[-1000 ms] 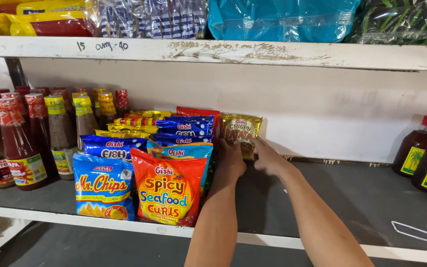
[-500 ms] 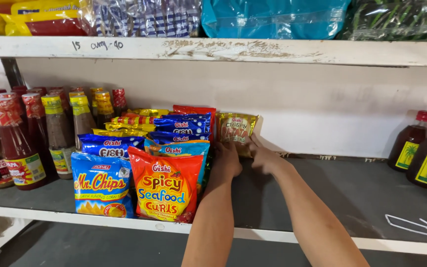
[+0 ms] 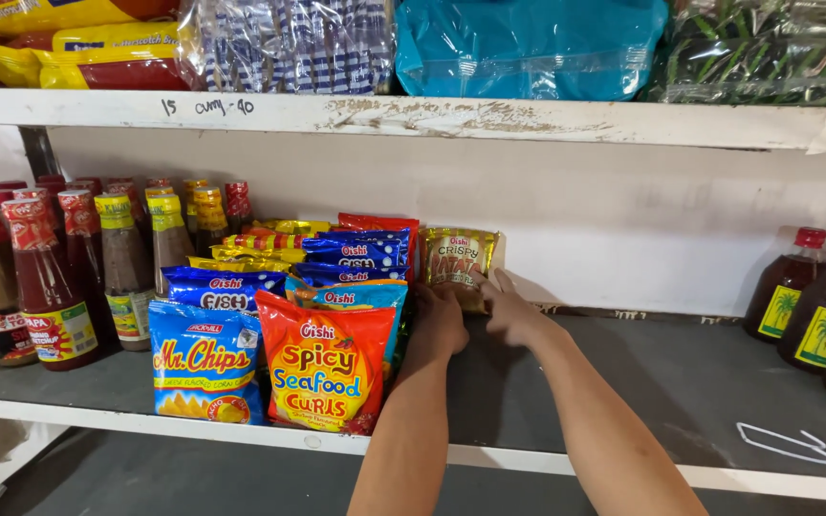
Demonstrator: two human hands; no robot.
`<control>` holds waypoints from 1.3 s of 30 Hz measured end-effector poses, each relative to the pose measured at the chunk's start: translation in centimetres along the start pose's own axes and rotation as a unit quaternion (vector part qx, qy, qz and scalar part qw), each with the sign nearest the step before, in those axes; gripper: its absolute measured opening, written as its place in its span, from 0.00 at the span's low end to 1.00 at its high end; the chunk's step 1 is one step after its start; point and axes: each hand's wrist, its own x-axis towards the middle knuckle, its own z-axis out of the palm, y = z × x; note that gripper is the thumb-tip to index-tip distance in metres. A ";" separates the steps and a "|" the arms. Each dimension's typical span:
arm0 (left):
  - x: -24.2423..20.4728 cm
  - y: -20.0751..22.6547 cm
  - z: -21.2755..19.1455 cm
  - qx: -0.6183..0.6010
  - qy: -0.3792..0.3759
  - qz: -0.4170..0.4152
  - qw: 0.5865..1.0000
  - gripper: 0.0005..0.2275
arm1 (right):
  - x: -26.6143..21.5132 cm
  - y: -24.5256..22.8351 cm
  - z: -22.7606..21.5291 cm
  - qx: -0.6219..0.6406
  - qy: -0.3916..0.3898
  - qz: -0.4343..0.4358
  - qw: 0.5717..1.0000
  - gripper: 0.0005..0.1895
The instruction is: Taking snack packets and milk powder pouches from a cardboard box on the floor and arranging them onto a store shelf.
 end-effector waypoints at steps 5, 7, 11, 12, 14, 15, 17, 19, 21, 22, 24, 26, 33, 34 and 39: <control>-3.2 1.6 -2.6 0.013 0.066 0.049 0.997 0.34 | -4.9 -4.3 -2.8 -0.017 0.038 0.031 0.999 0.54; -6.0 3.2 -5.4 0.012 0.099 0.076 0.992 0.31 | -6.4 -5.2 -3.3 -0.040 0.062 0.033 0.997 0.51; -12.1 5.1 -11.3 -0.127 0.038 0.069 0.989 0.27 | -9.4 -8.3 -4.4 -0.040 0.105 0.025 0.993 0.37; -13.2 5.1 -11.7 -0.160 0.014 0.064 0.985 0.26 | -10.3 -9.1 -4.5 -0.023 0.117 0.021 0.993 0.34; -14.5 4.1 -10.5 -0.208 0.062 0.103 0.971 0.24 | -13.5 -11.3 -5.0 0.009 0.143 0.004 0.990 0.29; -15.0 3.6 -10.0 -0.250 0.107 0.151 0.950 0.22 | -15.1 -12.4 -5.4 0.045 0.176 -0.007 0.983 0.25; -18.6 3.8 -12.5 -0.247 0.106 0.150 0.951 0.16 | -17.8 -12.6 -4.6 0.054 0.218 -0.060 0.973 0.23; -22.2 3.6 -14.6 -0.248 0.105 0.147 0.952 0.11 | -21.1 -13.7 -4.1 0.061 0.256 -0.113 0.958 0.21; -25.8 3.0 -16.3 -0.339 0.128 0.228 0.904 0.07 | -25.0 -15.9 -3.8 0.160 0.248 -0.096 0.951 0.21; -27.8 2.6 -16.7 -0.339 0.125 0.225 0.905 0.07 | -26.8 -16.8 -3.4 0.161 0.245 -0.093 0.952 0.21; -32.3 1.4 -17.3 -0.373 0.161 0.292 0.866 0.09 | -30.7 -18.7 -2.2 0.234 0.272 -0.091 0.929 0.20; -36.7 -0.4 -17.9 -0.389 0.157 0.302 0.856 0.10 | -34.2 -20.0 0.8 0.199 0.334 -0.111 0.915 0.17; -47.2 -13.2 -5.7 -0.413 0.104 0.288 0.858 0.11 | -41.5 -15.9 20.9 0.285 0.290 -0.057 0.912 0.14; -49.1 -15.8 -3.2 -0.414 0.101 0.278 0.861 0.11 | -41.6 -12.5 26.3 0.288 0.281 -0.054 0.914 0.14; -58.0 -29.8 6.6 -0.376 0.126 0.074 0.915 0.09 | -47.3 0.7 53.0 0.414 0.020 0.001 0.910 0.15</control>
